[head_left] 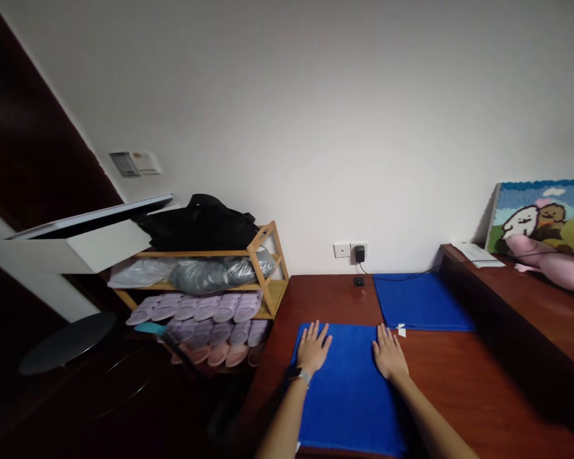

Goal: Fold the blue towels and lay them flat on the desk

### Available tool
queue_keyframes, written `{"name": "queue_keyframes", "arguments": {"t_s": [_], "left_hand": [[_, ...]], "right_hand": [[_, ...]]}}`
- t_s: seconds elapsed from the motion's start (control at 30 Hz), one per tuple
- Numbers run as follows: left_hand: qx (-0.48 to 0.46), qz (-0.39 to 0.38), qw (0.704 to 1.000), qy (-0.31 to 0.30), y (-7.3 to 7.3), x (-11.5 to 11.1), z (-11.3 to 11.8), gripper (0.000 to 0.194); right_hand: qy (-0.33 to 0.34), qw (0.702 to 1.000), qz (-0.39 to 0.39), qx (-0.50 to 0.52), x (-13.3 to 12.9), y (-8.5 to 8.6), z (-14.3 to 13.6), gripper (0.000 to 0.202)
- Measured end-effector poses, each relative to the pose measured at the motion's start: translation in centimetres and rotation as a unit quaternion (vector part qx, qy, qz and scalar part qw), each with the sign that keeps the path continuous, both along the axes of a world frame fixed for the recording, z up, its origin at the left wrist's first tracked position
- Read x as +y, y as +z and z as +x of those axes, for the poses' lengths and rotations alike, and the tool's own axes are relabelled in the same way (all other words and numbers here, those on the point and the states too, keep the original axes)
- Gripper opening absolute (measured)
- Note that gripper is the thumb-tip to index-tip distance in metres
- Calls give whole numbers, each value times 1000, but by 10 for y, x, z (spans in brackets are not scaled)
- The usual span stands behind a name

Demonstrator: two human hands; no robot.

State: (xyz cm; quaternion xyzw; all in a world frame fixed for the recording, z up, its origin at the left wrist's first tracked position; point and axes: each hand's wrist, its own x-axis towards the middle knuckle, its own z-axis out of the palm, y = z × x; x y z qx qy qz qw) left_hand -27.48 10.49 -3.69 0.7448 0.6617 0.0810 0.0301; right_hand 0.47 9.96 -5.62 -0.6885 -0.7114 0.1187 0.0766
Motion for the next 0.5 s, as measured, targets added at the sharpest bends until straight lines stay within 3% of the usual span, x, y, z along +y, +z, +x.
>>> {"name": "queue_keyframes", "arguments": {"t_s": [0.07, 0.13, 0.3, 0.5], "left_hand": [[9, -5, 1000, 15, 4, 0, -31, 62], [12, -7, 1000, 18, 6, -2, -49, 62], [16, -6, 1000, 24, 5, -10, -50, 64], [20, -1, 999, 28, 9, -10, -57, 63]], "right_hand": [[-3, 1000, -2, -2, 0, 2, -1, 73], [-4, 1000, -11, -6, 1, 6, -2, 72], [5, 999, -32, -5, -1, 15, -1, 71], [9, 1000, -20, -6, -9, 15, 1, 70]]}}
